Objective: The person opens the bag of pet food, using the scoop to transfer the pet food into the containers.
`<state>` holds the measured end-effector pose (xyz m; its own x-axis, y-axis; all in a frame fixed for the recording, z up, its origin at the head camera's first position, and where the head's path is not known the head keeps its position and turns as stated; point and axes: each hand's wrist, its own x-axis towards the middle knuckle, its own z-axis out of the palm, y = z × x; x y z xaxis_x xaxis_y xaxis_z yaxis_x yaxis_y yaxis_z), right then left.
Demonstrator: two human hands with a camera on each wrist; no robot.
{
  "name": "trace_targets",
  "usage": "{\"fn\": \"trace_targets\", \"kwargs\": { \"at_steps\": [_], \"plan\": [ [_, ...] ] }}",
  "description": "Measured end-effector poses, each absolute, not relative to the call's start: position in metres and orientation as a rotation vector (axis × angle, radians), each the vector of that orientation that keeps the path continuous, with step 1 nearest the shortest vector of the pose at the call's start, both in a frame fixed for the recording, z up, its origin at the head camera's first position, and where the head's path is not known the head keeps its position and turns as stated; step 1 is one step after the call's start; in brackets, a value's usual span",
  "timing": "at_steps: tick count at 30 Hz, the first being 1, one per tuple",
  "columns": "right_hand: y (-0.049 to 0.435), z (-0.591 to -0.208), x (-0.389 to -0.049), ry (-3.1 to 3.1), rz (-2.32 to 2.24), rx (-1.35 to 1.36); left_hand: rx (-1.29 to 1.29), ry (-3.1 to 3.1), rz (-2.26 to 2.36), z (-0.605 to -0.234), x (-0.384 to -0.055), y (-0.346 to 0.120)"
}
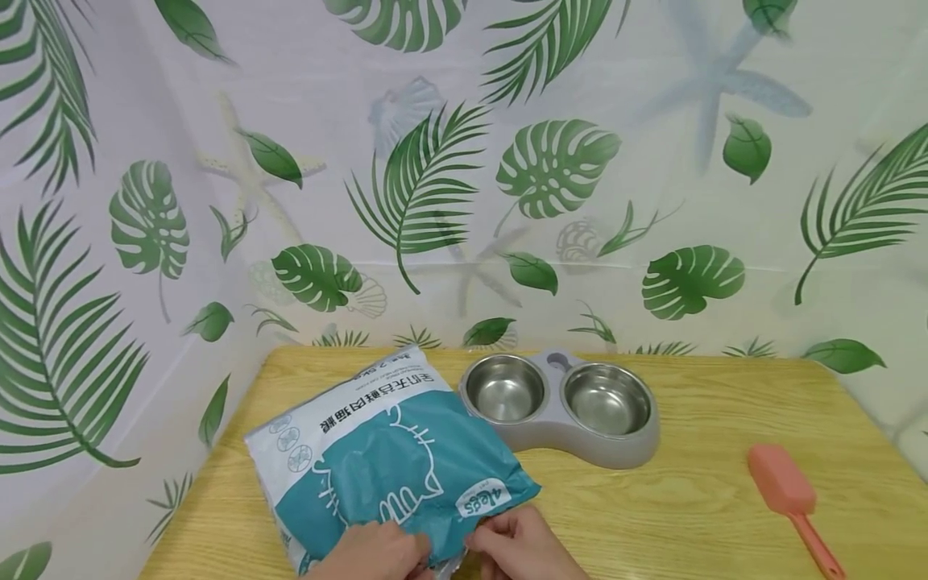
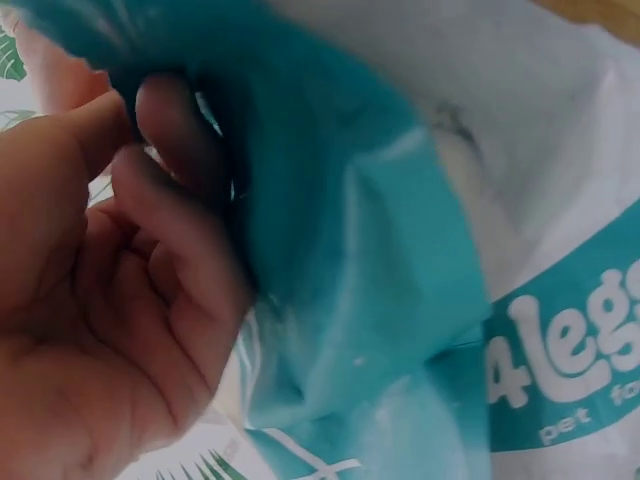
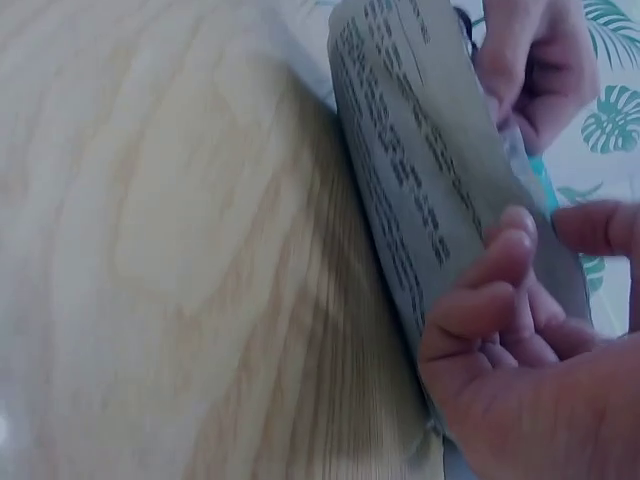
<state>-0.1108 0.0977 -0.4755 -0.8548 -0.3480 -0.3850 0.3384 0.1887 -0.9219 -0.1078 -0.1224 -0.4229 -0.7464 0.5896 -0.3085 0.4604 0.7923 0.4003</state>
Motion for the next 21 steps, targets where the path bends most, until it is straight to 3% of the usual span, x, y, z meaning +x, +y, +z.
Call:
{"fn": "trace_targets", "kwargs": {
  "at_steps": [21],
  "plan": [
    [0.095, -0.487, -0.098, 2.034, -1.568, 0.031, 0.866, 2.466, 0.829, -0.425, -0.114, -0.136]
  ]
}}
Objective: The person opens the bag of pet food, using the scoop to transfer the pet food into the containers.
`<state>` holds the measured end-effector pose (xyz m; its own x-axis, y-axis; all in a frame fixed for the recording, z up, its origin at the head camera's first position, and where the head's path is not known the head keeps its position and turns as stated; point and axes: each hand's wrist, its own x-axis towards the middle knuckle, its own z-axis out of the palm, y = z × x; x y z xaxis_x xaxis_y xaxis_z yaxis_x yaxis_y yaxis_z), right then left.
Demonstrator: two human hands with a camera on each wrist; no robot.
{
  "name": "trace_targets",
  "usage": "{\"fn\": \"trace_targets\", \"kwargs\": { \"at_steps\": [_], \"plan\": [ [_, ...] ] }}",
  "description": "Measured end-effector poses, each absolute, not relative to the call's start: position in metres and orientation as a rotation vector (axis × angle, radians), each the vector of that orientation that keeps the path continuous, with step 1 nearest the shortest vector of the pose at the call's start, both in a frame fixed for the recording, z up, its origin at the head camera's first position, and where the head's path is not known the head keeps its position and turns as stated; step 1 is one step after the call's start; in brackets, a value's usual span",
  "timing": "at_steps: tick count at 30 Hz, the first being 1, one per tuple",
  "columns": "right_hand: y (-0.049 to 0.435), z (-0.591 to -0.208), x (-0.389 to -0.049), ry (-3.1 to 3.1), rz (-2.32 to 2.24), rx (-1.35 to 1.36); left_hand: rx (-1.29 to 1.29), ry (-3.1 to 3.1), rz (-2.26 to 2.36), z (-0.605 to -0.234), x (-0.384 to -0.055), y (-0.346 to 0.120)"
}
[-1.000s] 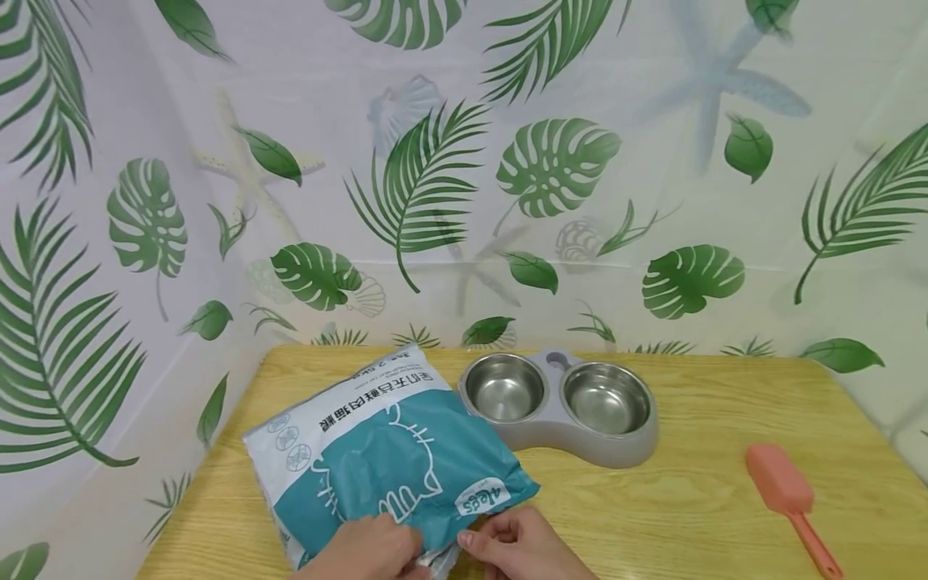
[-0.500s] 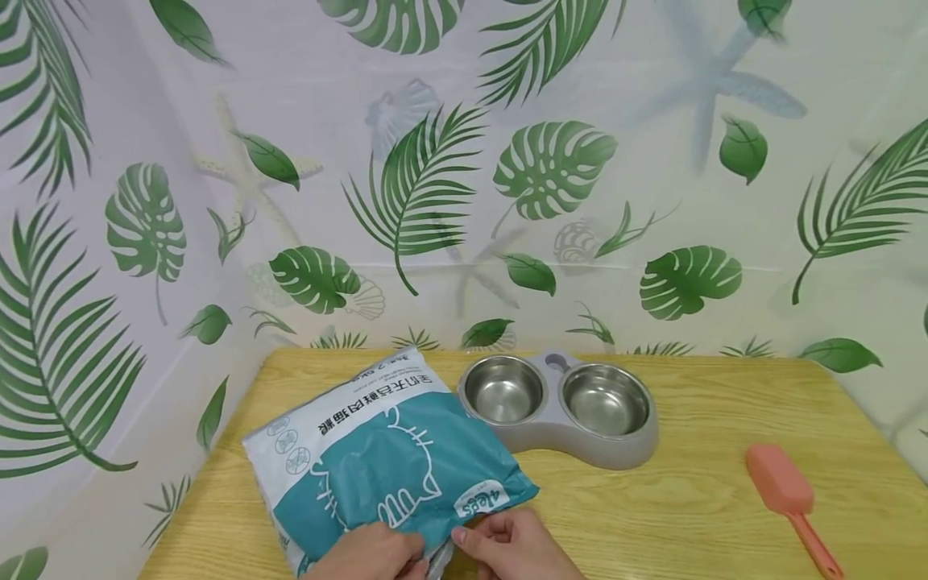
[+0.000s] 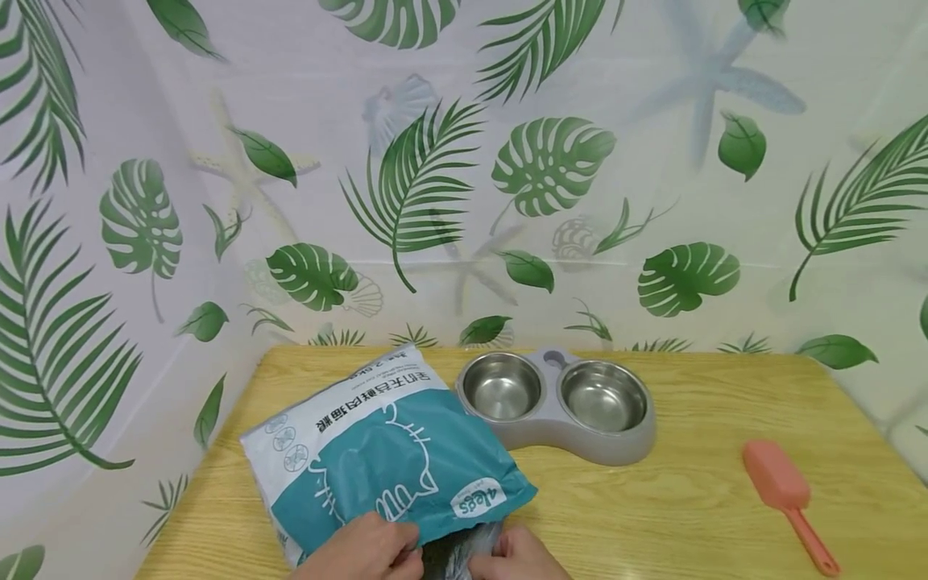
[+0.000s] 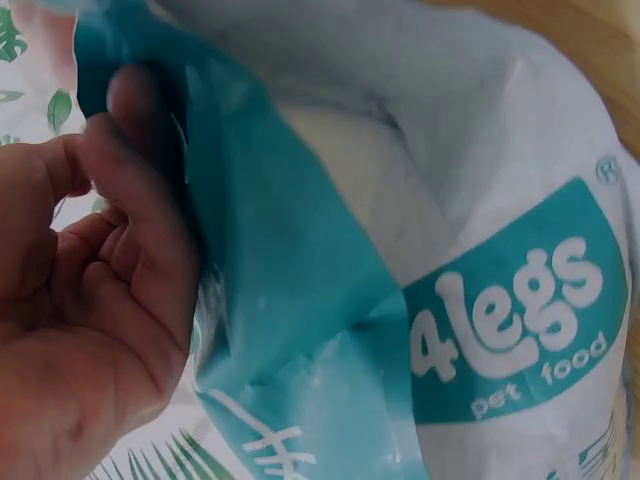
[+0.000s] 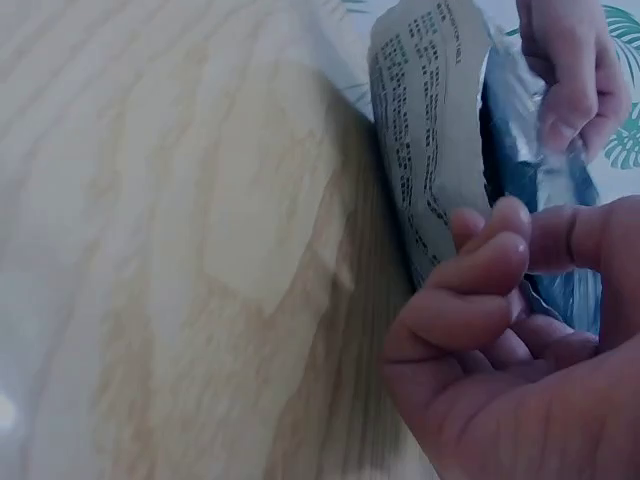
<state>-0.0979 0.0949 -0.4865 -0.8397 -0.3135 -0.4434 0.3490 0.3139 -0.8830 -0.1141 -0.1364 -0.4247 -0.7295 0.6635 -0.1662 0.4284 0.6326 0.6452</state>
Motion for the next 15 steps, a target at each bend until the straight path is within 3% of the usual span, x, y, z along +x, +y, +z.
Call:
{"fn": "trace_targets", "kwargs": {
  "at_steps": [6, 15],
  "plan": [
    [0.102, -0.491, -0.097, 2.039, -1.548, -0.053, 0.9, 2.459, 0.881, -0.415, -0.115, -0.139],
    [0.11, -0.482, -0.111, 2.212, -1.6, 0.085, 0.938, 2.569, 0.766, -0.41, -0.115, -0.131]
  ]
}}
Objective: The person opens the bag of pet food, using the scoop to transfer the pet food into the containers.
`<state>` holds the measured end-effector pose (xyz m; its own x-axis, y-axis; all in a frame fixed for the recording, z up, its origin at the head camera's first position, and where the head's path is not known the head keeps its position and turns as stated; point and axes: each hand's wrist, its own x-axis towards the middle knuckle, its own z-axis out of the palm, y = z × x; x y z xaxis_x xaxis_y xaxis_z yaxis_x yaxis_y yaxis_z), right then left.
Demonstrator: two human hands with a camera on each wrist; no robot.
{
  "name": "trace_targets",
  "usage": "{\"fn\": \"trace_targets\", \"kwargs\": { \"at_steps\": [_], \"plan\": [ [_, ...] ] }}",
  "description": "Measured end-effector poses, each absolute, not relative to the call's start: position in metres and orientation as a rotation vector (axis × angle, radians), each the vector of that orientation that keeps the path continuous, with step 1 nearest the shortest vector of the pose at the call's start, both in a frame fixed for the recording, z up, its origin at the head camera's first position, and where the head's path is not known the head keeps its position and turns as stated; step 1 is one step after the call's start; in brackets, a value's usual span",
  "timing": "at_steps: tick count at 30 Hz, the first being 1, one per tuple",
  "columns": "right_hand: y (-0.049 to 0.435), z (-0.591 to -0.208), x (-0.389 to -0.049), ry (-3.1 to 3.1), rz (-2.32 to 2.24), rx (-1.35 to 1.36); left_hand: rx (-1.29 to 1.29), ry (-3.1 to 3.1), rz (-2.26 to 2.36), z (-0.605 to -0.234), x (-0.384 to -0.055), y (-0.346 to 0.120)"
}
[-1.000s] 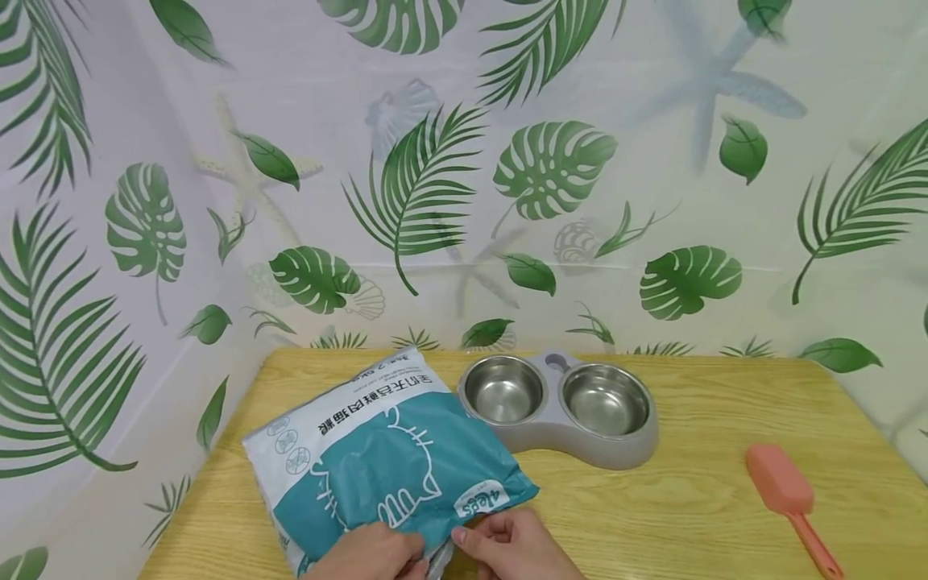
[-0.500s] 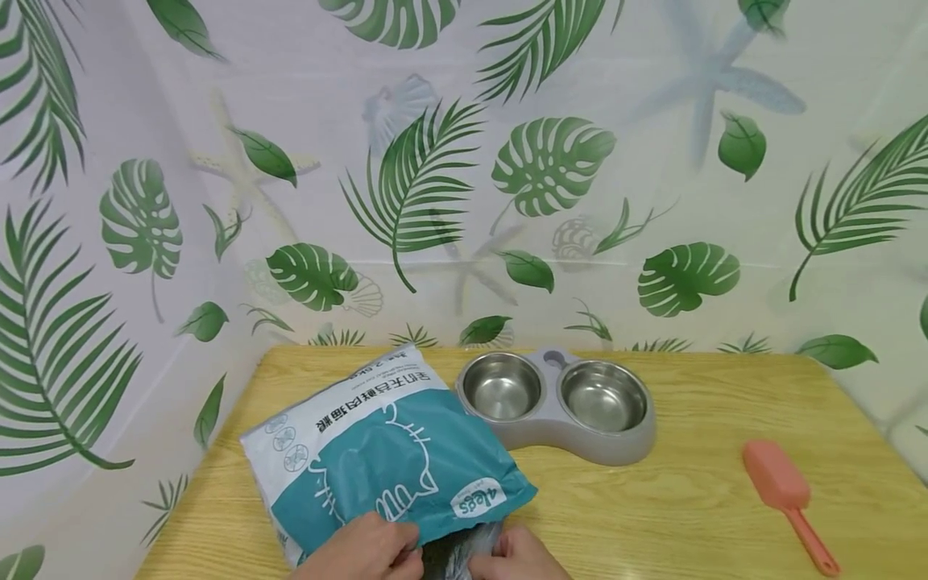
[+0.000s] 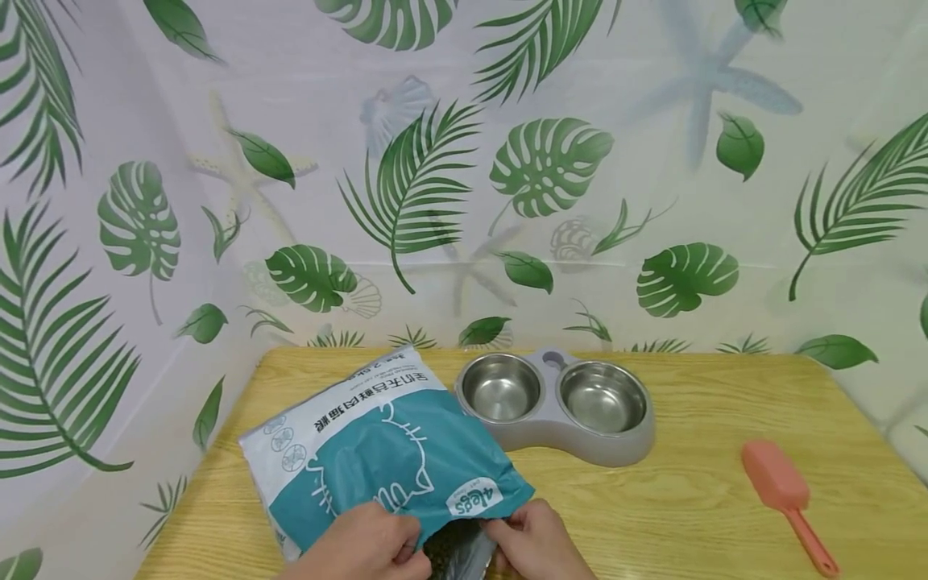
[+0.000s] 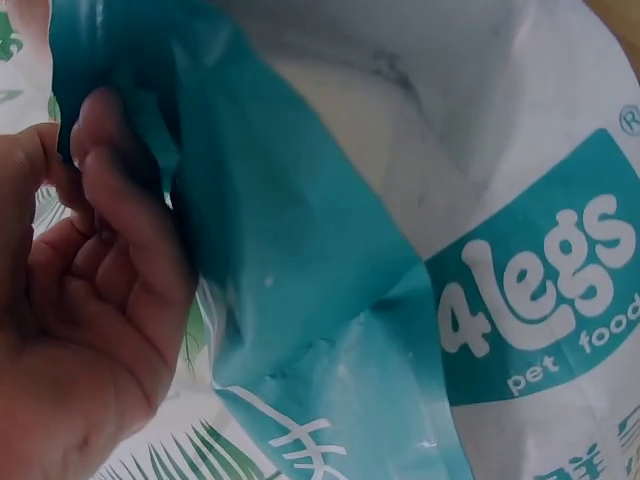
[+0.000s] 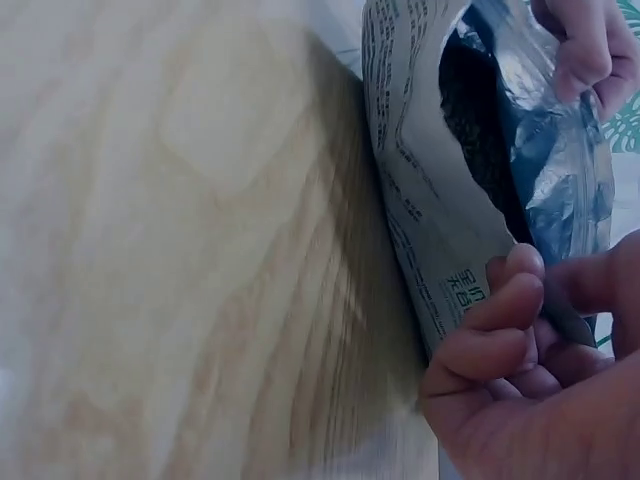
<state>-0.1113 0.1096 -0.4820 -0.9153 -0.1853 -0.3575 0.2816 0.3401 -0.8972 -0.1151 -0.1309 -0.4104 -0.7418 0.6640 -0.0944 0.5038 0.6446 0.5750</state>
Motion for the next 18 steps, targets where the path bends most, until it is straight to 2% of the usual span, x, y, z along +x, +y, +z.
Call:
{"fn": "trace_targets", "kwargs": {
  "at_steps": [10, 18],
  "plan": [
    [0.119, -0.471, -0.139, 2.403, -1.567, -0.037, 0.831, 2.652, 0.779, -0.413, -0.125, -0.119],
    [0.118, -0.467, -0.165, 2.435, -1.514, -0.166, 0.897, 2.775, 0.769, -0.422, -0.136, -0.119]
  ]
}}
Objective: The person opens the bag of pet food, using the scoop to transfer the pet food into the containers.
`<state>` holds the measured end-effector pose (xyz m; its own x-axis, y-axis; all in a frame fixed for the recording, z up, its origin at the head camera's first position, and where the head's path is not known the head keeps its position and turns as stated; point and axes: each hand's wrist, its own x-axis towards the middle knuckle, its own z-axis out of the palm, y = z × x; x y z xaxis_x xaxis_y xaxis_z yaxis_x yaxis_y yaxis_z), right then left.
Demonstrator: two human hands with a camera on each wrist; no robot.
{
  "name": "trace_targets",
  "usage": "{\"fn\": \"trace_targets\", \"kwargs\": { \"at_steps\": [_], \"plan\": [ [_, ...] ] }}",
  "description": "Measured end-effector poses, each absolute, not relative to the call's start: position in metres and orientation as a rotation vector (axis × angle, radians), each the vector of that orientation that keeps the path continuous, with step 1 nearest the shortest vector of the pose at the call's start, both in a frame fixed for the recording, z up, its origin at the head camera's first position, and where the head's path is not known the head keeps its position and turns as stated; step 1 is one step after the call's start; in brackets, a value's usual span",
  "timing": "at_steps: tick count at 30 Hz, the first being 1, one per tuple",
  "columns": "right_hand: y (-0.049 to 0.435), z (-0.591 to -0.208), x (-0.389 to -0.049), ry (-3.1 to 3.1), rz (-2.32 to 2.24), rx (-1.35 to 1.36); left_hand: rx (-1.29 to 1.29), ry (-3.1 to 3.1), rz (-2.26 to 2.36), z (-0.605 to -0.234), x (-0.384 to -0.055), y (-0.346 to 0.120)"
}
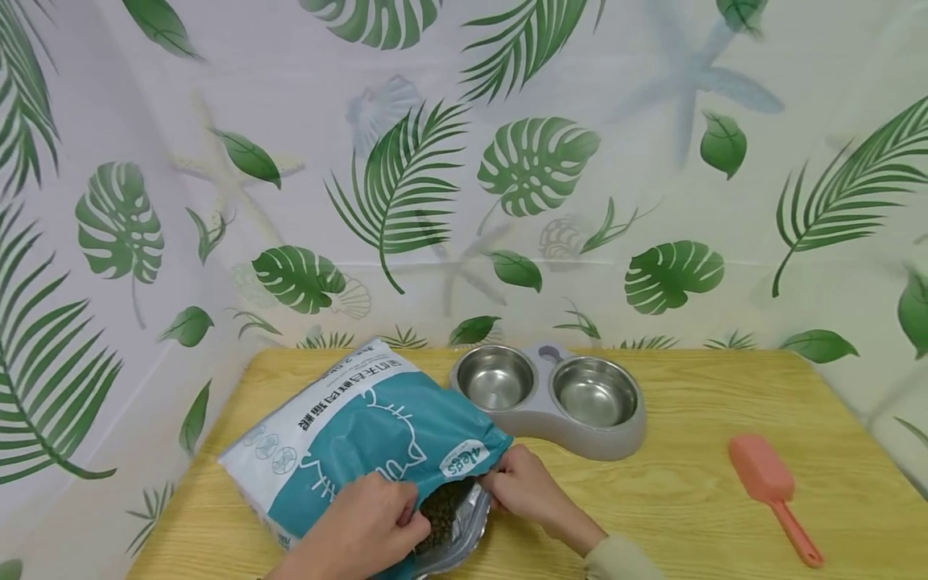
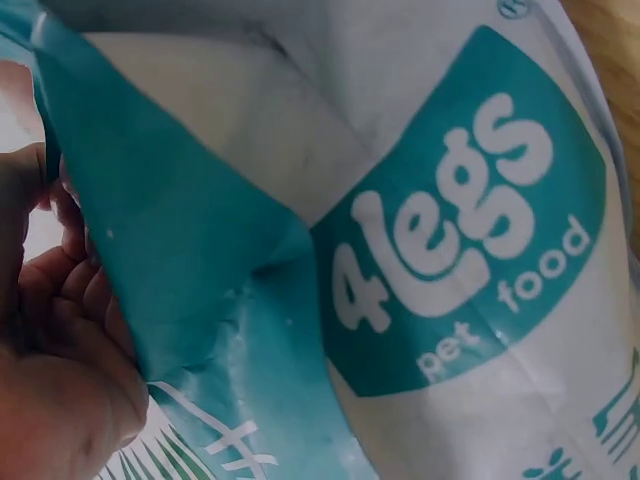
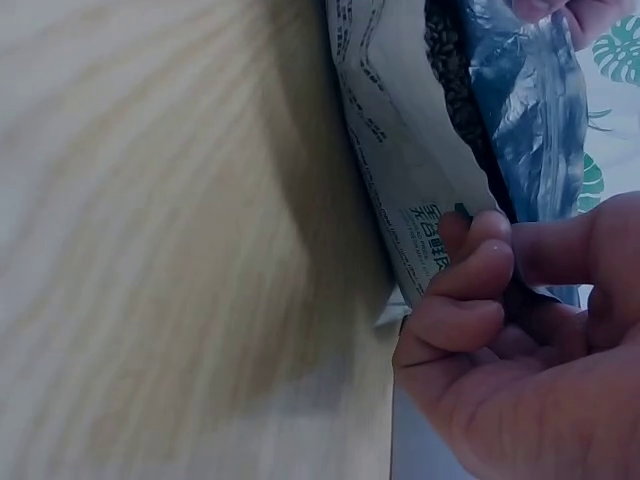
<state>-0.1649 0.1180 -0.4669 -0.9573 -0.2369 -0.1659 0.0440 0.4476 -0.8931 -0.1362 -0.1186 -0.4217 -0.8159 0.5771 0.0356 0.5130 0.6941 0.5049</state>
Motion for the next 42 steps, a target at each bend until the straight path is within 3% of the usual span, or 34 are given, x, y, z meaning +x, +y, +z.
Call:
{"fn": "trace_targets", "kwargs": {
  "at_steps": [14, 21, 27, 42],
  "plan": [
    [0.09, -0.469, -0.187, 2.473, -1.524, -0.274, 0.765, 3.012, 0.748, -0.429, -0.15, -0.14],
    [0.09, -0.47, -0.184, 2.548, -1.467, -0.121, 0.543, 3.007, 0.681, -0.427, -0.151, -0.138],
    [0.091, -0.473, -0.182, 2.571, -1.496, -0.076, 0.576, 2.977, 0.757, -0.423, -0.148, -0.137],
    [0.09, -0.479, -0.175, 2.595, -1.48, -0.222, 0.513, 3.196, 0.548, -0.377, -0.169, -0.167]
  ]
}}
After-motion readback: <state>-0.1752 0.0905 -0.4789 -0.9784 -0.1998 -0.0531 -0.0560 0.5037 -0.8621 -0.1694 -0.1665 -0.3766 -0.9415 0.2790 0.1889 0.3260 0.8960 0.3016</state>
